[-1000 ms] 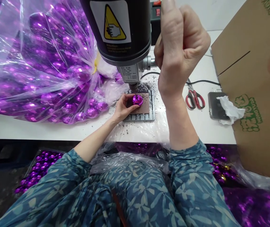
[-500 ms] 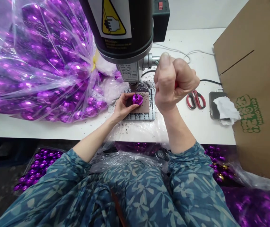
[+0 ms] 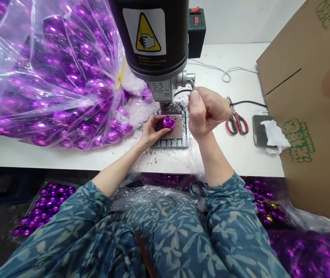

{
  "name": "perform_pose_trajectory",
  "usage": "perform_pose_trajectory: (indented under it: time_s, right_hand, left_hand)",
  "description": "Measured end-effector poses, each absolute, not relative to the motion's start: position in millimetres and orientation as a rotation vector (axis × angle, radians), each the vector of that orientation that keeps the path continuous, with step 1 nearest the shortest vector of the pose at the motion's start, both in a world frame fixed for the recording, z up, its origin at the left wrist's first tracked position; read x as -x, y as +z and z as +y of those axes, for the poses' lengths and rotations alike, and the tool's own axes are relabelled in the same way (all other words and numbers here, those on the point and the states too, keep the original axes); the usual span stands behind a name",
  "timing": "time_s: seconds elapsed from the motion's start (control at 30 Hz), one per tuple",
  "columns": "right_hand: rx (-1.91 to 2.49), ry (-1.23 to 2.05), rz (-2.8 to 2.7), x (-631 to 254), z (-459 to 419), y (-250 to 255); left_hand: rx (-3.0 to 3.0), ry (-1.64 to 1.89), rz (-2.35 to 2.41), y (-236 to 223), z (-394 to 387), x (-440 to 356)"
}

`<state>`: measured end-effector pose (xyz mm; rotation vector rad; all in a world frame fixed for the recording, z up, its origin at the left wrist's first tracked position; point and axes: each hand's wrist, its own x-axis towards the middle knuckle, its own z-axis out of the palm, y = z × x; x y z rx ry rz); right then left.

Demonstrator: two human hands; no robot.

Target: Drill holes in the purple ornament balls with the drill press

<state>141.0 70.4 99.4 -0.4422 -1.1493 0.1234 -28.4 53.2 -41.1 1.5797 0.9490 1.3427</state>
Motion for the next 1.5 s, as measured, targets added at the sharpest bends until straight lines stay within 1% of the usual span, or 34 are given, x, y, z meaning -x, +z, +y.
perform_pose_trajectory:
  time_s: [0.1,0.17,0.33,0.43,0.5,0.57,0.67,0.73,0.83,0.9,0.97,1.03,1.13,1.27,1.33,1.43,1.5]
  right_hand:
    - [0.474,0.121,-1.166,-140,65,98]
    - [0.459,0.136,-1.16,-137,63,105]
    - [0.473,0.266,-1.083,-126,74,159]
    - [0.498,0.388,-1.057,-124,85,187]
    - [0.496,0.437,-1.059,-125,90,194]
    - [0.469,0.475,-1.071,-126,90,195]
    - [0.419,0.489,-1.076,-127,87,192]
    - [0.404,0.486,-1.072,-127,85,192]
    - [0.399,0.511,-1.078,-126,82,194]
    - [0.404,0.529,-1.079,-126,81,195]
    - [0.4,0.523,-1.075,-126,82,195]
    - [0.382,0.498,-1.065,-126,84,194]
    - [0.362,0.478,-1.061,-126,86,192]
    - [0.367,0.485,-1.078,-126,84,191]
    - [0.364,0.478,-1.076,-126,84,192]
    - [0.37,0.474,-1.077,-126,84,192]
    - [0.379,0.472,-1.076,-125,84,192]
  left_hand:
    - [-1.567,1.354,0.954,-40,53,27]
    - [-1.562,1.355,0.951,-41,53,26]
    - [-1.554,1.349,1.016,-38,54,25]
    - [-1.621,1.37,1.115,-24,40,29]
    - [-1.736,1.344,1.147,-10,20,36]
    - [-1.916,1.187,1.043,5,-6,44]
    - [-2.144,0.843,0.798,20,-35,55]
    - [-2.188,0.763,0.822,19,-33,62]
    - [-2.111,0.928,1.175,6,10,72]
    - [-1.98,1.141,1.458,-4,57,80]
    - [-1.806,1.351,1.643,-13,108,87]
    - [-1.61,1.476,1.722,-18,151,93]
    - [-1.477,1.445,1.721,-24,191,95]
    - [-1.585,1.327,1.596,-31,205,93]
    - [-1.606,1.314,1.618,-30,202,93]
    - [-1.621,1.376,1.661,-18,181,96]
    - [-1.671,1.467,1.611,-3,153,98]
